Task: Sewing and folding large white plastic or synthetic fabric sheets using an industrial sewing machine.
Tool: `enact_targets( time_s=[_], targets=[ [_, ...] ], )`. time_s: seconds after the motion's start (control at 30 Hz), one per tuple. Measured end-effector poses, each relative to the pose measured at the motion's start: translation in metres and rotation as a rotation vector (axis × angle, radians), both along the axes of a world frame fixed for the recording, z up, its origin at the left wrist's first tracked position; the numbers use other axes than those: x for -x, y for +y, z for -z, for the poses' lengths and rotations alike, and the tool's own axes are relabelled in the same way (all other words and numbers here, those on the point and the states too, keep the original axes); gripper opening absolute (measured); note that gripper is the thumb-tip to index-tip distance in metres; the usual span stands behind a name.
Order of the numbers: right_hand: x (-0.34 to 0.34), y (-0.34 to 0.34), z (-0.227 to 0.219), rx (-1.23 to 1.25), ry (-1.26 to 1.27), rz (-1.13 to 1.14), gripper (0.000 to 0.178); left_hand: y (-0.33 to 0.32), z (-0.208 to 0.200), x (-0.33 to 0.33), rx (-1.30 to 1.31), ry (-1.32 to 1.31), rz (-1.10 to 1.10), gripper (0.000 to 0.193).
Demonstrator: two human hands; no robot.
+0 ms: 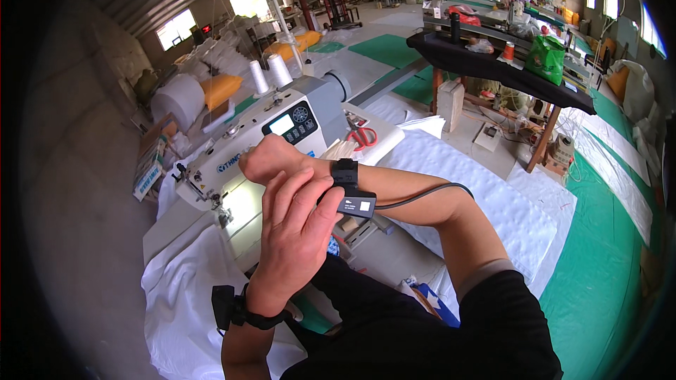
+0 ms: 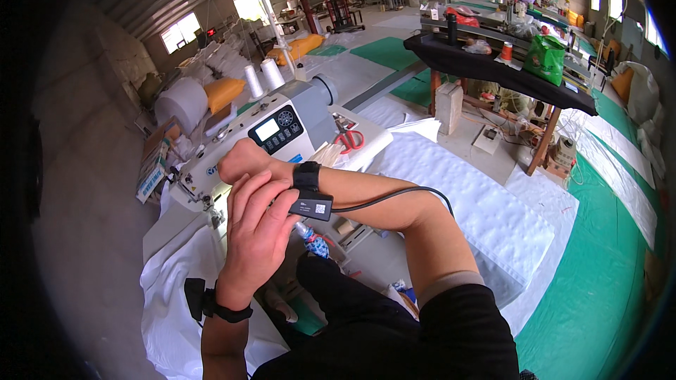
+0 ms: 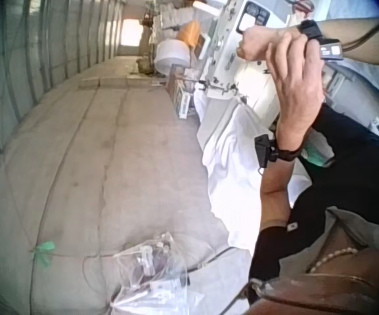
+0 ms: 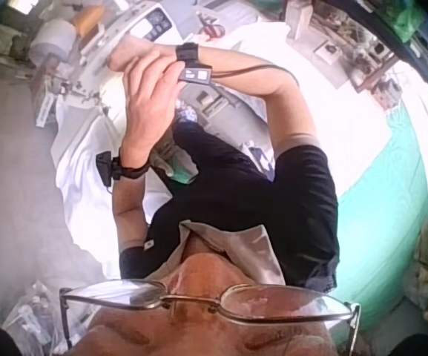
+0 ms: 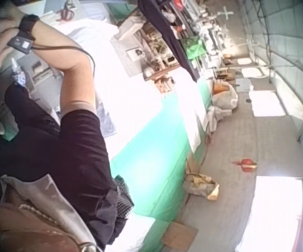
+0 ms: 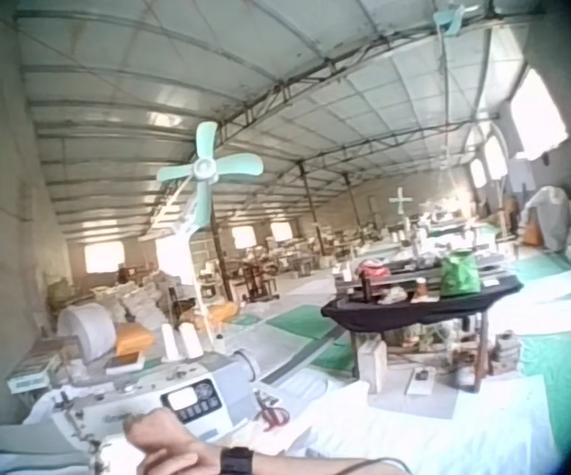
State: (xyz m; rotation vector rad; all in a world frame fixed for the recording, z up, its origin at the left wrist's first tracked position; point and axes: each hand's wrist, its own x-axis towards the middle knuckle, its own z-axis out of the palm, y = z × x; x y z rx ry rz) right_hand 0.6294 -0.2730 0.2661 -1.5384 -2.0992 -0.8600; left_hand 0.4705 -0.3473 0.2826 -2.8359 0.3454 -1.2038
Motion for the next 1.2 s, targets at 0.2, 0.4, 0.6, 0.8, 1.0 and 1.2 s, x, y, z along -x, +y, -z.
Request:
enact_targets(
  time_s=[0.2, 0.4, 0.6, 0.8, 1.0, 1.2],
  targets=[
    [0.002, 0.003, 0.009, 0.004, 0.025, 0.004, 0.009, 0.002, 0.001, 0.001, -0.012, 0.016, -0.012, 0.043],
    [0.002, 0.000, 0.015, 0.022, 0.062, 0.013, 0.009, 0.002, 0.003, 0.001, -0.002, 0.035, 0.001, 0.044],
    [0.000, 0.006, 0.018, 0.009, -0.011, 0.041, 0.010, 0.001, 0.003, 0.001, -0.009, 0.030, 0.000, 0.043],
    [-0.001, 0.005, 0.017, -0.050, -0.101, 0.017, 0.010, 0.000, 0.003, 0.003, -0.018, 0.038, 0.003, 0.041],
    [0.001, -0.002, 0.022, -0.165, -0.062, -0.067, 0.011, 0.001, 0.006, 0.005, 0.008, 0.075, 0.000, 0.038],
    [0.019, 0.008, 0.073, -0.106, 0.326, -0.099, 0.002, 0.000, 0.011, 0.010, 0.048, 0.117, 0.021, 0.035]
  ],
)
